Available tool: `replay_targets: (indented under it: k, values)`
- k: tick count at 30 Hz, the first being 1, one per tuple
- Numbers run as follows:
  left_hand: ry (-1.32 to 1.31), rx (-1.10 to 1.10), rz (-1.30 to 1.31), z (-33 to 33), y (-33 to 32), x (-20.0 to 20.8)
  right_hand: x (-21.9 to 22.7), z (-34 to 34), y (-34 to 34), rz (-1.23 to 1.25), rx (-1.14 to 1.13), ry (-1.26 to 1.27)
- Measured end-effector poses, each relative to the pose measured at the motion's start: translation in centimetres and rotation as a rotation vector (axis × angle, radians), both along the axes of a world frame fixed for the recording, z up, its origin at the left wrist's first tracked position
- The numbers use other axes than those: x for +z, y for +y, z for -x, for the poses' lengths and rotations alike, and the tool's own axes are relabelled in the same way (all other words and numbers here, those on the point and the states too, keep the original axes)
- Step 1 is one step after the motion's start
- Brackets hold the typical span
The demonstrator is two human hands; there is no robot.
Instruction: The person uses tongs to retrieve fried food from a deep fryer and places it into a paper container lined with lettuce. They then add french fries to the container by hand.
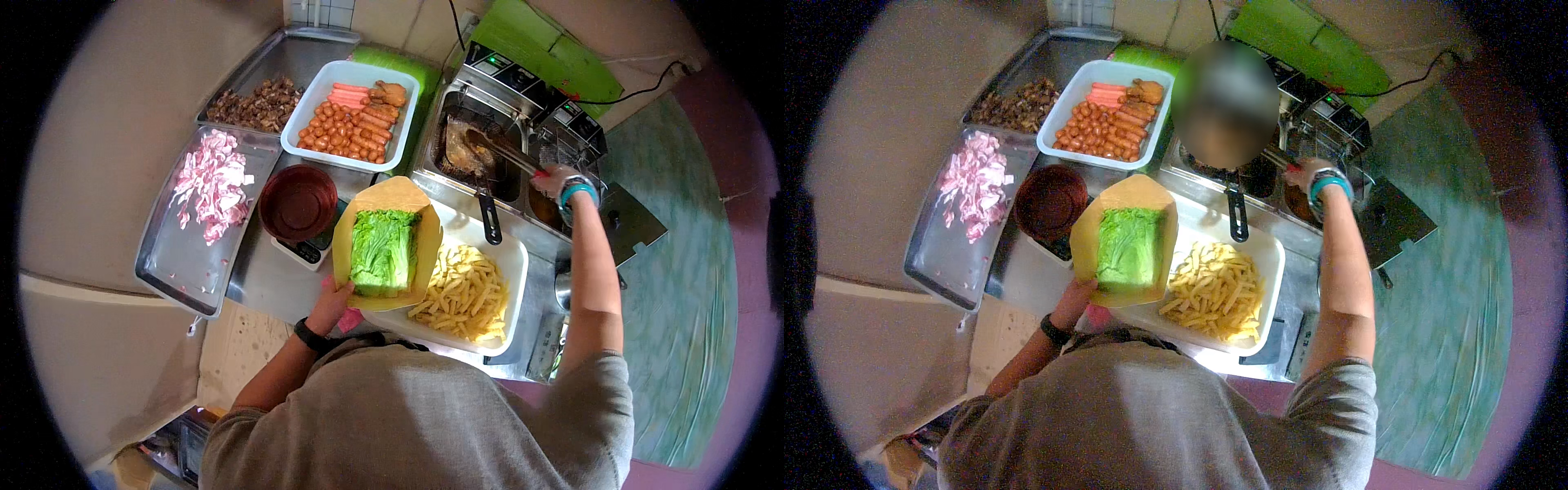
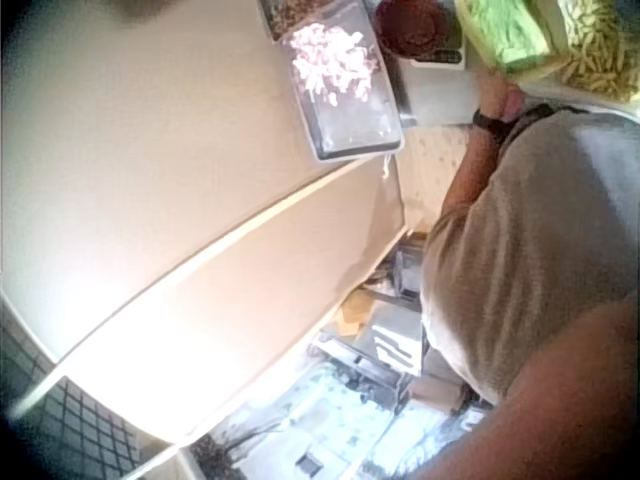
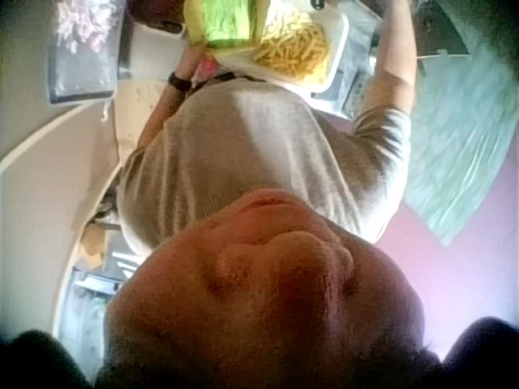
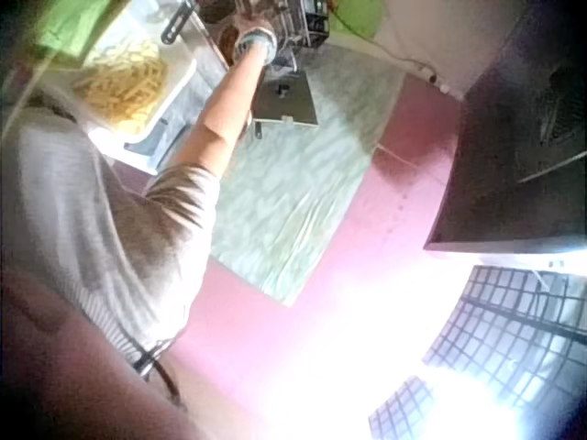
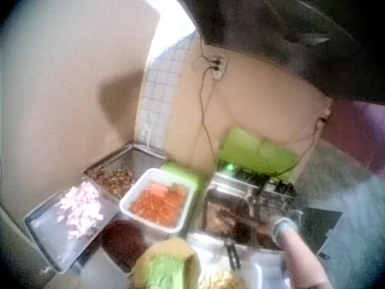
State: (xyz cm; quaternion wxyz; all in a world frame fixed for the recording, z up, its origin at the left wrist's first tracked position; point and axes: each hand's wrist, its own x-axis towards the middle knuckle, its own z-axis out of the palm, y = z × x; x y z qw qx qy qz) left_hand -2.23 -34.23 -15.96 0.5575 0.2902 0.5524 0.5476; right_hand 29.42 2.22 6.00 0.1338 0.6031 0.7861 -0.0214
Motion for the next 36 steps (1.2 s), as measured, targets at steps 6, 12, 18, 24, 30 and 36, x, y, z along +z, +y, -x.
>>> replay_targets:
  k: [6,12,18,24,30,36]
  values:
    - [-0.083,-0.048,-0.055,0.1,0.2,0.6,-7.2,4.0,1.8,0.04,0.012,-0.092]
    - [0.061,-0.047,-0.094,-0.1,-0.6,0.1,1.0,3.7,-0.9,0.251,0.009,0.051]
    - [-0.016,-0.048,0.023,-0.2,0.0,1.5,3.0,0.6,-2.1,0.177,-0.185,0.298]
    - [-0.048,-0.048,-0.07,-0.2,-0.1,1.9,0.8,-0.4,-3.2,0.331,-0.384,0.577]
    - [-0.021,-0.061,-0.052,0.0,-0.3,2.2,-5.1,-4.3,-1.2,0.121,-0.325,0.914]
    - [-0.027,-0.049,-0.044,0.2,-0.5,2.2,-7.5,-4.0,-4.3,-0.168,-0.191,0.478]
